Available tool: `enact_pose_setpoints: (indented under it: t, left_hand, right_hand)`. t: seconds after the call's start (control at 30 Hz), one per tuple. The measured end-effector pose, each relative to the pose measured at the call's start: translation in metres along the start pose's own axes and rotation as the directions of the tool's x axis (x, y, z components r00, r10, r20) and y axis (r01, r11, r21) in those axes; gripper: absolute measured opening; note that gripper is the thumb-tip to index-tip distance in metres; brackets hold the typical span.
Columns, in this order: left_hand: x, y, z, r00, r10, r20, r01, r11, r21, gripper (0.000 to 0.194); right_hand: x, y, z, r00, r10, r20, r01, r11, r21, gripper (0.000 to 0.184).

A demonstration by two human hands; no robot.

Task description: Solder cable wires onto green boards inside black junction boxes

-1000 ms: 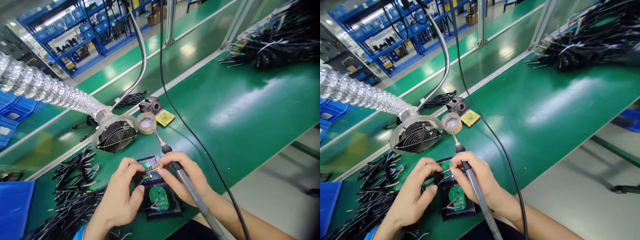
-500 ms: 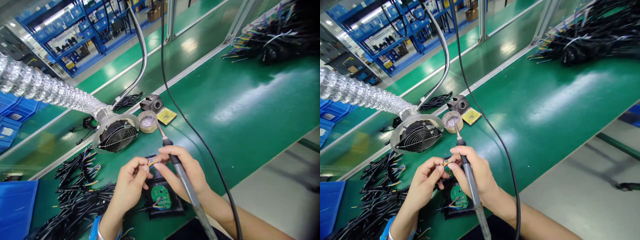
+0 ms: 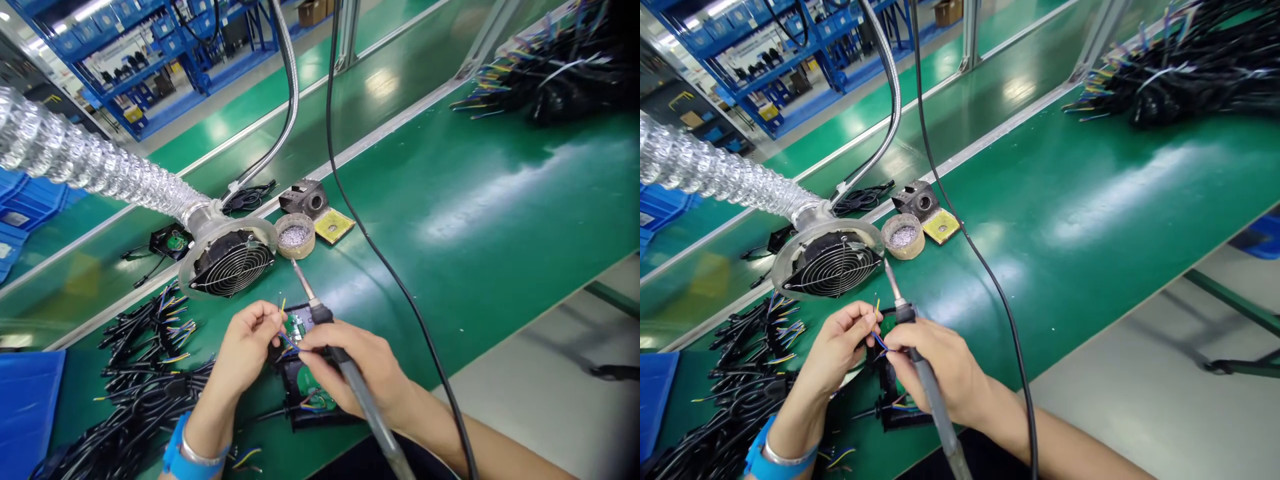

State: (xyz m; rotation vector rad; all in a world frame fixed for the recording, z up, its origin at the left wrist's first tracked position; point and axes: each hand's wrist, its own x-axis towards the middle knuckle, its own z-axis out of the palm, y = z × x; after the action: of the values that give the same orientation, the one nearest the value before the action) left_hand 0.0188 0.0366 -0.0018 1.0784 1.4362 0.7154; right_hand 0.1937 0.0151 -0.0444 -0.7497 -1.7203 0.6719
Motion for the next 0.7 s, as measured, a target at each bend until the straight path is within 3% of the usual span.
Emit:
enact_pose_setpoints:
  t: [0.07,0.13,0.27,0.4,0.47,0.6,0.7]
  left_hand:
    - [0.003,0.005,-0.003,0.996,-0.001,0.091,-0.017,0.981,0.191,0.023]
    - [0.007,0.012,-0.004,0.991,-0.016,0.133,-0.042,0.906,0.421,0.017]
    - [0.015,0.022,0.001,0.997,-0.022,0.08,-0.048,0.635,0.771,0.017]
    - [0.015,0.019,0.009,1.0,0.021,0.015,-0.023,0.434,0.901,0.017]
    - [0.013,0.017,0.01,0.999,0.033,0.008,-0.021,0.416,0.909,0.018]
    - [0.008,0.017,0.011,0.999,-0.024,0.045,-0.027,0.512,0.859,0.018]
    - [0.009,0.014,0.011,1.0,-0.03,-0.001,0.015,0.444,0.896,0.017]
  right_hand:
    - [0.001,0.005,-0.011,0.998,0.054,0.037,-0.052,0.998,-0.033,0.027]
    - [0.003,0.013,-0.019,0.995,0.083,0.048,-0.076,0.989,-0.13,0.028]
    - [0.0,0.032,-0.02,0.995,0.03,0.098,0.002,0.95,-0.314,0.027]
    - [-0.006,0.043,-0.015,0.981,0.052,0.185,0.01,0.948,-0.317,0.028]
    - [-0.006,0.041,-0.017,0.984,0.068,0.166,-0.02,0.961,-0.275,0.032]
    - [0.005,0.033,-0.032,0.991,0.082,0.108,-0.062,0.982,-0.181,0.038]
    - [0.018,0.029,-0.048,0.988,0.056,0.142,-0.035,0.989,-0.145,0.038]
